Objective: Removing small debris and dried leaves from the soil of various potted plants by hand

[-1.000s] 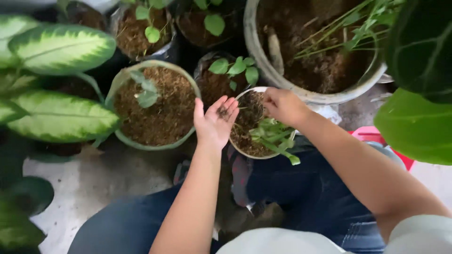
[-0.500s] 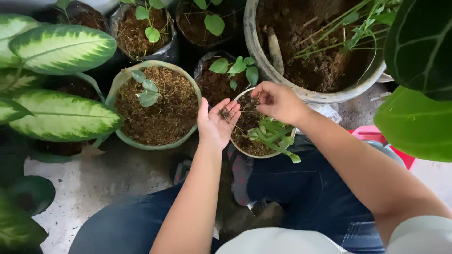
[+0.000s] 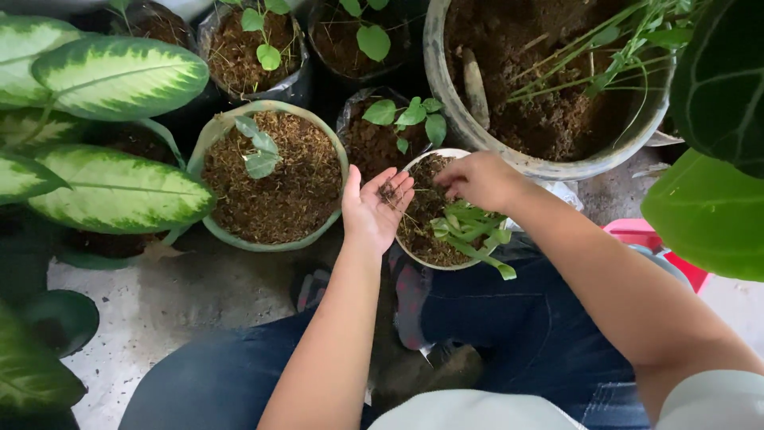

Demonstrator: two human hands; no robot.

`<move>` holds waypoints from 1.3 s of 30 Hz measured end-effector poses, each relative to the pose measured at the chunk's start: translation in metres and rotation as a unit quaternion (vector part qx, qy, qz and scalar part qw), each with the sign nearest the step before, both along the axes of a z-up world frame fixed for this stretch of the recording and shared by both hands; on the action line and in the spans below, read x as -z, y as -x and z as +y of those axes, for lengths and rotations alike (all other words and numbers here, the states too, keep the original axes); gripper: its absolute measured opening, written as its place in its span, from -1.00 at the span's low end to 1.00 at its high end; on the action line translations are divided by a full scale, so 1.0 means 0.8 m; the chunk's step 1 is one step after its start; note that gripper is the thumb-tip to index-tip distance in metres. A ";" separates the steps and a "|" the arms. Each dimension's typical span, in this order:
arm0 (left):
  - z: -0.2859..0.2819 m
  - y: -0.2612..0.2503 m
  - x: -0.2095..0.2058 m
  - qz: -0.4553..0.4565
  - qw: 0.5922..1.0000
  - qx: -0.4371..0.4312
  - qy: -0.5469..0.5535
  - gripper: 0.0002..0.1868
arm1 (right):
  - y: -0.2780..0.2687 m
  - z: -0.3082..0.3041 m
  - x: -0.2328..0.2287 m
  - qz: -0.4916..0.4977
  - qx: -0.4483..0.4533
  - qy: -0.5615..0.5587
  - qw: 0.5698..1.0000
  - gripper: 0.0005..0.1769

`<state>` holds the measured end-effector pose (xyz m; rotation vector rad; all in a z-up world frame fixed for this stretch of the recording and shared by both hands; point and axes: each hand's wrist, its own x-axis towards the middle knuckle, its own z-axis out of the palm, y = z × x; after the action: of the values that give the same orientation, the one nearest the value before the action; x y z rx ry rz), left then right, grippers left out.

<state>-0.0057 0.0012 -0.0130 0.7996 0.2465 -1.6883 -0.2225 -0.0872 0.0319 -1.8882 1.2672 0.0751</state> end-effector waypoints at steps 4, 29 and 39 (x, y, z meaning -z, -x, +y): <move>-0.001 -0.001 0.003 0.000 1.000 -0.003 -0.001 -0.10 | -0.016 0.006 -0.031 0.067 -0.036 0.032 0.997 -0.70; -0.009 0.008 -0.008 0.015 1.000 -0.004 0.009 -0.10 | 0.047 -0.031 -0.087 -0.047 0.052 0.128 0.989 -0.77; -0.010 0.013 -0.021 0.030 0.999 0.002 0.015 -0.08 | 0.024 -0.019 -0.102 0.039 0.020 0.169 0.985 -0.79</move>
<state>-0.0158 -0.0064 0.0041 0.7292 0.2605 -1.7165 -0.2419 -0.1025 0.1137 -2.1629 1.4430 -0.0953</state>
